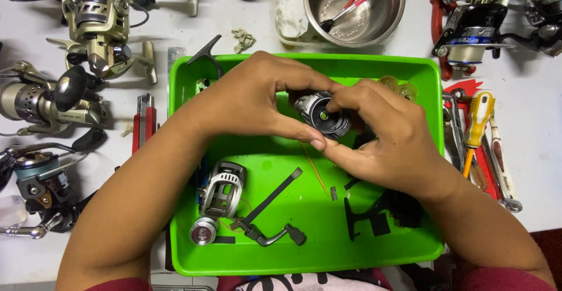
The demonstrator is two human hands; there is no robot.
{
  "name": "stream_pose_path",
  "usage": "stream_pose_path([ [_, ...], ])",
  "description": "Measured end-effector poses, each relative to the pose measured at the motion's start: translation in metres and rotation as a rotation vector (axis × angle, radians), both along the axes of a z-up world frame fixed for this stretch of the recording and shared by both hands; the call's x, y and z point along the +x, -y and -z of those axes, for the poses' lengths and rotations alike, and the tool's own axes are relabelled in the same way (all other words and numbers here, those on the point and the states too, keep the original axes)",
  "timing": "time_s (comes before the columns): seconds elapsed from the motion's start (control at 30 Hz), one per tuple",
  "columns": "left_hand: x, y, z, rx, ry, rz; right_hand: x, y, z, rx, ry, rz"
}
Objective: Reassembling the internal gears and housing of a fishing reel using a screwdriver.
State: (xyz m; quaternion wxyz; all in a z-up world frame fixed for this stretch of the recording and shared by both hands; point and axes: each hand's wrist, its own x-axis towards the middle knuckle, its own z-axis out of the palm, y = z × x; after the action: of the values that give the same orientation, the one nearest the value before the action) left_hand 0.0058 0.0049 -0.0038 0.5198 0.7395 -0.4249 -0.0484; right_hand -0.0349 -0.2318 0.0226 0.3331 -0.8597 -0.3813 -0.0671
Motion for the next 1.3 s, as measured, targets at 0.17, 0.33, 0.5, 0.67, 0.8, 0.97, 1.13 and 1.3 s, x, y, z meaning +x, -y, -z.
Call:
stream_pose_path([
  [0.17,-0.0003,0.0003,0.002,0.009,0.044,-0.004,0.0021,-0.0027,-0.0027,0.026,-0.019,-0.053],
  [0.33,-0.0004,0.0006,0.0016,0.004,0.034,-0.003,0.003,-0.0029,-0.0028,0.037,-0.003,-0.077],
  [0.5,-0.0009,0.0006,0.001,0.011,0.023,-0.008,0.0029,-0.0027,-0.002,0.045,0.008,-0.081],
  [0.67,-0.001,0.0006,0.0015,0.002,0.04,-0.014,0.0028,-0.0027,-0.0012,0.055,0.006,-0.07],
  [0.8,-0.0011,0.0009,0.0022,0.0,0.027,-0.018,0.0022,-0.0017,0.0001,0.06,-0.001,-0.057],
  [0.97,-0.0008,0.0008,0.0013,-0.004,0.034,-0.016,0.0029,-0.0022,0.0004,0.07,0.006,-0.06],
  [1.13,-0.0011,0.0009,0.0005,-0.006,0.024,-0.011,0.0032,-0.0014,0.0021,0.062,0.038,-0.074],
  [1.3,-0.001,0.0008,0.0005,-0.007,0.038,-0.008,0.0025,-0.0019,0.0015,0.06,0.042,-0.066],
])
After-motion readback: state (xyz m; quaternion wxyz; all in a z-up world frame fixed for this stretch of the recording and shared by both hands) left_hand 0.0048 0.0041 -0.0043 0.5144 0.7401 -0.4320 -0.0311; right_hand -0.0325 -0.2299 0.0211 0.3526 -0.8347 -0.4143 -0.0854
